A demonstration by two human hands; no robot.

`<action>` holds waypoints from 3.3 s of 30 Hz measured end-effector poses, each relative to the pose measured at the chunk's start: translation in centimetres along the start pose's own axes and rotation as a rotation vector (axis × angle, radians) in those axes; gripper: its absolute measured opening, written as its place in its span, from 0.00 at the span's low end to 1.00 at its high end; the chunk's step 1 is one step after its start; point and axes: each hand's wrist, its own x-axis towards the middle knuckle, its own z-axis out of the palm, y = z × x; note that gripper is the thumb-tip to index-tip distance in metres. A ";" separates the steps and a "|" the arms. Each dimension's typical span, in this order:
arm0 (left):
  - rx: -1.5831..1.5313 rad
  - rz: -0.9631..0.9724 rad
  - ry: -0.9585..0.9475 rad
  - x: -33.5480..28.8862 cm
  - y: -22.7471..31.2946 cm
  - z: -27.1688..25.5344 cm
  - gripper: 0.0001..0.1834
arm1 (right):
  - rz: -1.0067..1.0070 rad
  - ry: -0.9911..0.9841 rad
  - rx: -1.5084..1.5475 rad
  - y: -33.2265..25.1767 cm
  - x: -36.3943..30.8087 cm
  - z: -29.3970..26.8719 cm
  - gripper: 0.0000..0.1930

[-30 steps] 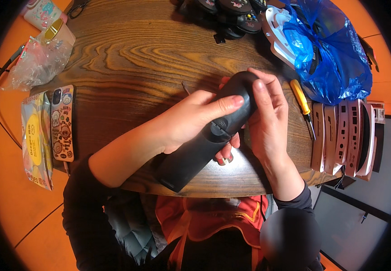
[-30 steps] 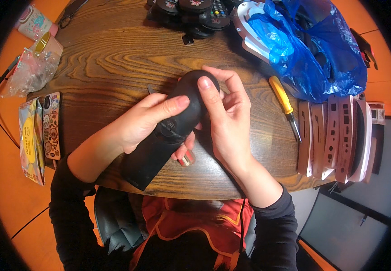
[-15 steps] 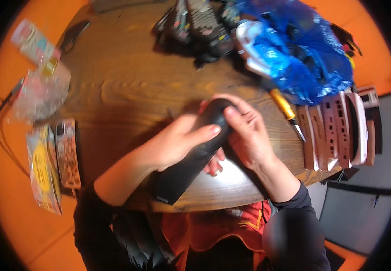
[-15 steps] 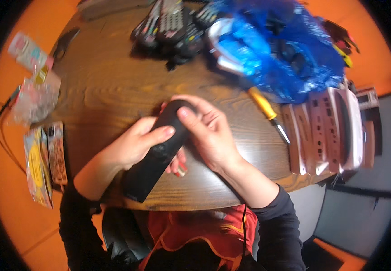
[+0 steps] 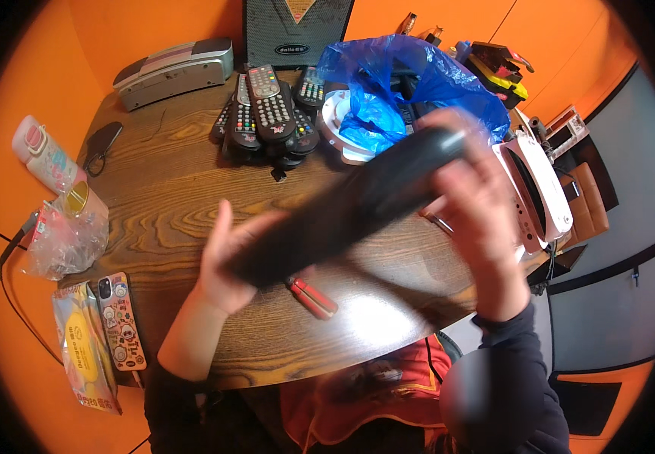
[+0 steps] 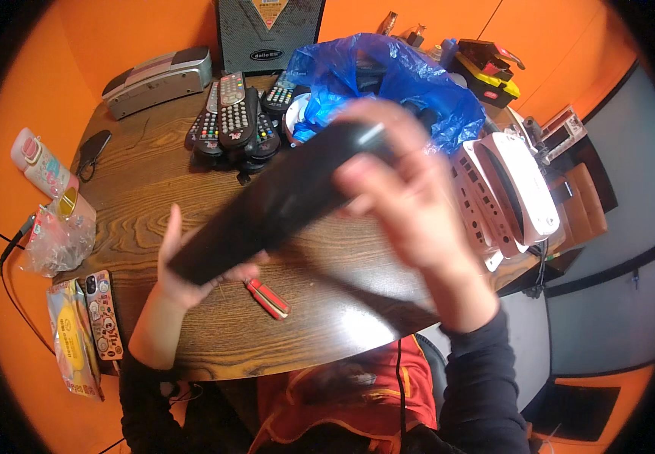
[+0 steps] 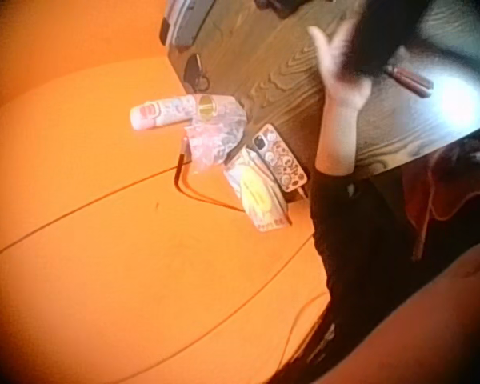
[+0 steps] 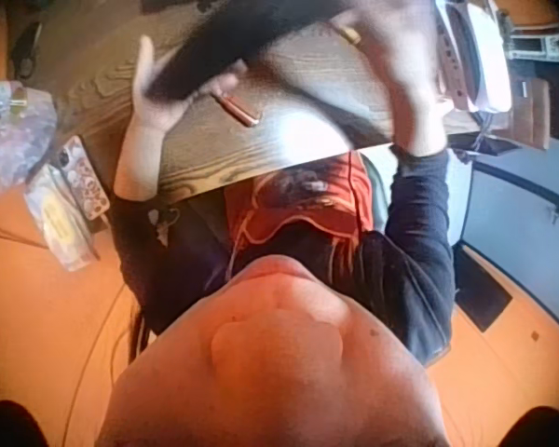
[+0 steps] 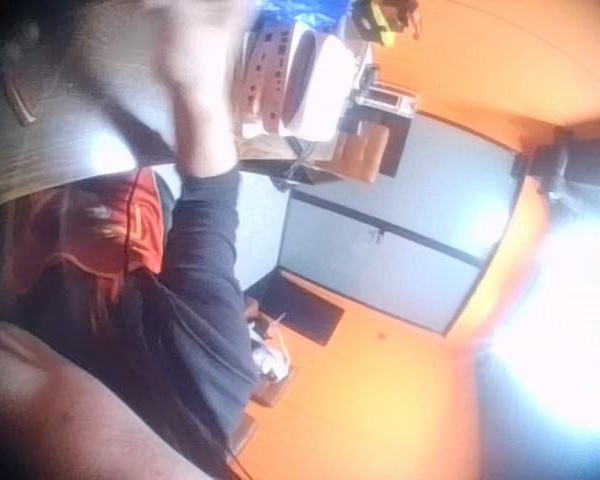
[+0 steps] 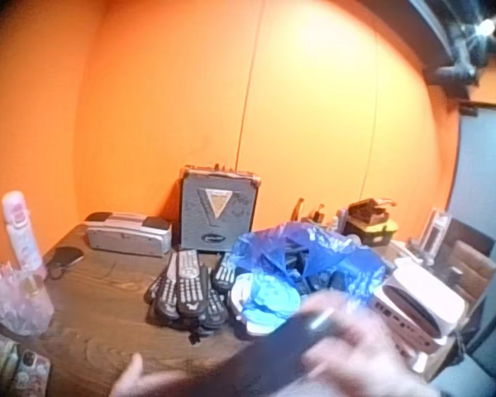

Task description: The person removes the battery cover from a remote control, then uses a screwdriver to pry open the casing and separate the halves. They inspect the internal circuit board, reassemble the remote, and place it into a blue plastic bag along with other items.

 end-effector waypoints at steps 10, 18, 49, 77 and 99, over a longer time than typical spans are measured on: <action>0.592 0.559 0.260 1.4 -1.2 -2.5 0.26 | -0.368 -0.271 -1.328 1.2 9.3 -9.7 0.19; 0.698 0.491 0.209 1.5 -1.4 -2.6 0.26 | -0.107 -0.510 -1.862 9.3 12.8 -14.0 0.15; 0.733 0.671 0.347 1.4 -1.0 -3.1 0.20 | 0.401 -0.342 -1.231 10.2 19.5 12.6 0.65; 0.700 0.657 0.304 1.6 -0.9 -3.2 0.19 | 0.070 -0.585 -1.874 -2.7 6.4 -9.3 0.48; 0.796 0.758 0.397 1.6 -0.8 -3.5 0.19 | -0.257 -0.031 -1.683 4.8 17.2 -3.3 0.14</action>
